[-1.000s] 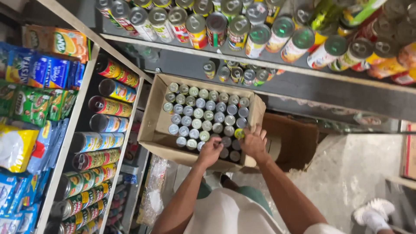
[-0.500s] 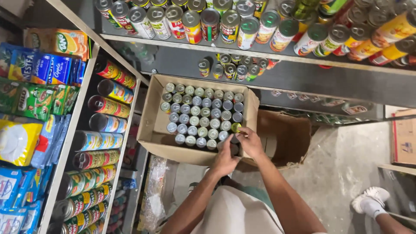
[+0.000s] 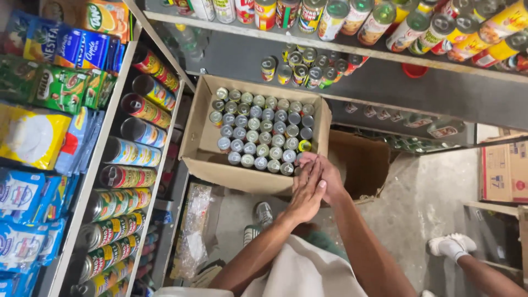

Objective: The recorder is taking cans out of a box and placing them on shelves in a grocery store environment.

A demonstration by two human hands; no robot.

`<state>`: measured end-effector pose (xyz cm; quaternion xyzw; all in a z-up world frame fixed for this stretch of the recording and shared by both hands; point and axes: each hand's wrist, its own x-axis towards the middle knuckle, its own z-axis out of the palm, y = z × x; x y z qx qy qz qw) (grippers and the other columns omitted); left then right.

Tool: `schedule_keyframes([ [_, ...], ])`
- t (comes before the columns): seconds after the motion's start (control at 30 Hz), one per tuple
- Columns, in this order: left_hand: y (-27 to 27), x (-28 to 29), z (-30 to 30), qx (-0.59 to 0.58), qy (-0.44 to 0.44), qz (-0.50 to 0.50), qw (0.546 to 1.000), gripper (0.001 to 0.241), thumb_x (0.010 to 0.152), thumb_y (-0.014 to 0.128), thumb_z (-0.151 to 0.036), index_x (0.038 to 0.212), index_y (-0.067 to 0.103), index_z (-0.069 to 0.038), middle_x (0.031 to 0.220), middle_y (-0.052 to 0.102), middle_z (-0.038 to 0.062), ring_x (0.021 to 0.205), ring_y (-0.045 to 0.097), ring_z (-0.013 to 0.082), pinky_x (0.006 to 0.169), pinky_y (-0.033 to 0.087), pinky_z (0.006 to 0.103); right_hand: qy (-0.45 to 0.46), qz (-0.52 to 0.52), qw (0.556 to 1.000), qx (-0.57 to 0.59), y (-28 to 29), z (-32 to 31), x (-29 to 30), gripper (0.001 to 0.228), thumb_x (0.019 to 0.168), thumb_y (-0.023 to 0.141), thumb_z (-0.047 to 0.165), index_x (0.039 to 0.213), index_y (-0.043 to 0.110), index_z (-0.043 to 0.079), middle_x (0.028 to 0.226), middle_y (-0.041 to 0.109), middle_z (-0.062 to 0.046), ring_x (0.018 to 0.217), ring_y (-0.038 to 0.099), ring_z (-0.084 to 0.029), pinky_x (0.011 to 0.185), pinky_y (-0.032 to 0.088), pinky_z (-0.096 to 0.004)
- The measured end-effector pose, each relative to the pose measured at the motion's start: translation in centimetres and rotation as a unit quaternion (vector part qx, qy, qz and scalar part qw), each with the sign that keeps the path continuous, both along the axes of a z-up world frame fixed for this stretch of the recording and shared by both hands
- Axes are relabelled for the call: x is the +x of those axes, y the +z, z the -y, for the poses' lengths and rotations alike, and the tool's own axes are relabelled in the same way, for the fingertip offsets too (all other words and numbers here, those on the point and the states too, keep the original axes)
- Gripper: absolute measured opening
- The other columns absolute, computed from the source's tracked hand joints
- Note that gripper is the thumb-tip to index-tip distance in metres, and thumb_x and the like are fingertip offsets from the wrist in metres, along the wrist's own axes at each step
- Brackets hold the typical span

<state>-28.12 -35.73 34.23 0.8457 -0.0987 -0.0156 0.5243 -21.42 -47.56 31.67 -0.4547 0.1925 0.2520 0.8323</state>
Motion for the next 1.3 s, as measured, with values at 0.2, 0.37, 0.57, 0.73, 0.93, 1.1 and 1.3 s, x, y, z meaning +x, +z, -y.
schedule_keyframes([
  [0.2, 0.2, 2.0, -2.2, -0.036, 0.041, -0.079, 0.995, 0.068, 0.089, 0.065, -0.025, 0.152, 0.044, -0.007, 0.159, 0.031, 0.028, 0.146, 0.032, 0.0478, 0.12, 0.028, 0.0516, 0.1, 0.026, 0.961, -0.257, -0.9, 0.4, 5.1, 0.039, 0.098, 0.06, 0.023, 0.135, 0.061, 0.008, 0.114, 0.069, -0.004, 0.087, 0.064, -0.015, 0.076, 0.05, -0.034],
  [0.37, -5.7, 3.6, -3.7, 0.027, 0.113, -0.102, 0.988, 0.069, 0.088, 0.068, -0.022, 0.15, 0.044, -0.003, 0.159, 0.035, 0.028, 0.145, 0.035, 0.0462, 0.119, 0.03, 0.0489, 0.161, 0.067, 0.925, -0.338, -9.2, 1.0, 9.8, 0.04, 0.093, 0.063, 0.016, 0.132, 0.063, 0.005, 0.109, 0.074, -0.006, 0.077, 0.066, -0.016, 0.064, 0.051, -0.036],
  [0.57, -6.2, 5.3, -5.0, 0.034, 0.138, -0.141, 0.98, 0.062, 0.092, 0.066, -0.025, 0.146, 0.047, -0.002, 0.158, 0.038, 0.027, 0.146, 0.036, 0.0439, 0.12, 0.031, 0.0468, 0.197, 0.257, 0.764, -0.558, -11.3, -0.4, 11.9, 0.037, 0.086, 0.074, 0.026, 0.118, 0.072, 0.007, 0.107, 0.077, -0.014, 0.091, 0.073, -0.027, 0.084, 0.057, -0.038],
  [0.73, -7.5, 6.5, -5.7, 0.09, 0.129, -0.21, 0.965, 0.058, 0.091, 0.067, -0.023, 0.143, 0.052, -0.006, 0.152, 0.043, 0.026, 0.144, 0.034, 0.0448, 0.119, 0.029, 0.0467, 0.246, 0.286, 0.587, -0.717, -7.0, -4.7, 14.6, 0.042, 0.086, 0.07, 0.039, 0.119, 0.071, 0.012, 0.124, 0.071, -0.012, 0.123, 0.057, -0.036, 0.108, 0.043, -0.053],
  [0.93, -6.6, 6.5, -7.6, 0.047, 0.162, -0.127, 0.977, 0.051, 0.092, 0.066, -0.021, 0.139, 0.055, -0.002, 0.145, 0.052, 0.023, 0.135, 0.048, 0.042, 0.114, 0.038, 0.0464, 0.367, 0.149, 0.568, -0.722, -8.0, -6.8, 16.5, 0.073, 0.082, 0.077, 0.049, 0.138, 0.052, 0.008, 0.137, 0.061, -0.014, 0.142, 0.031, -0.036, 0.112, 0.024, -0.063],
  [1.1, -5.8, 5.6, -8.7, 0.04, 0.162, -0.163, 0.972, 0.049, 0.091, 0.067, -0.021, 0.135, 0.057, -0.003, 0.14, 0.055, 0.022, 0.13, 0.051, 0.0416, 0.11, 0.042, 0.0456, 0.286, 0.165, 0.621, -0.711, -9.8, -6.1, 16.0, 0.072, 0.074, 0.081, 0.046, 0.135, 0.057, 0.014, 0.13, 0.069, -0.008, 0.141, 0.038, -0.03, 0.116, 0.026, -0.054],
  [1.3, -6.4, 6.1, -8.9, 0.027, 0.172, -0.142, 0.974, 0.043, 0.092, 0.067, -0.021, 0.132, 0.062, -0.004, 0.131, 0.062, 0.02, 0.125, 0.056, 0.0406, 0.107, 0.045, 0.0453, 0.064, 0.368, 0.638, -0.673, -10.9, -1.5, 15.2, 0.058, 0.073, 0.083, 0.043, 0.121, 0.072, 0.012, 0.109, 0.075, -0.014, 0.105, 0.068, -0.034, 0.106, 0.049, -0.05],
])
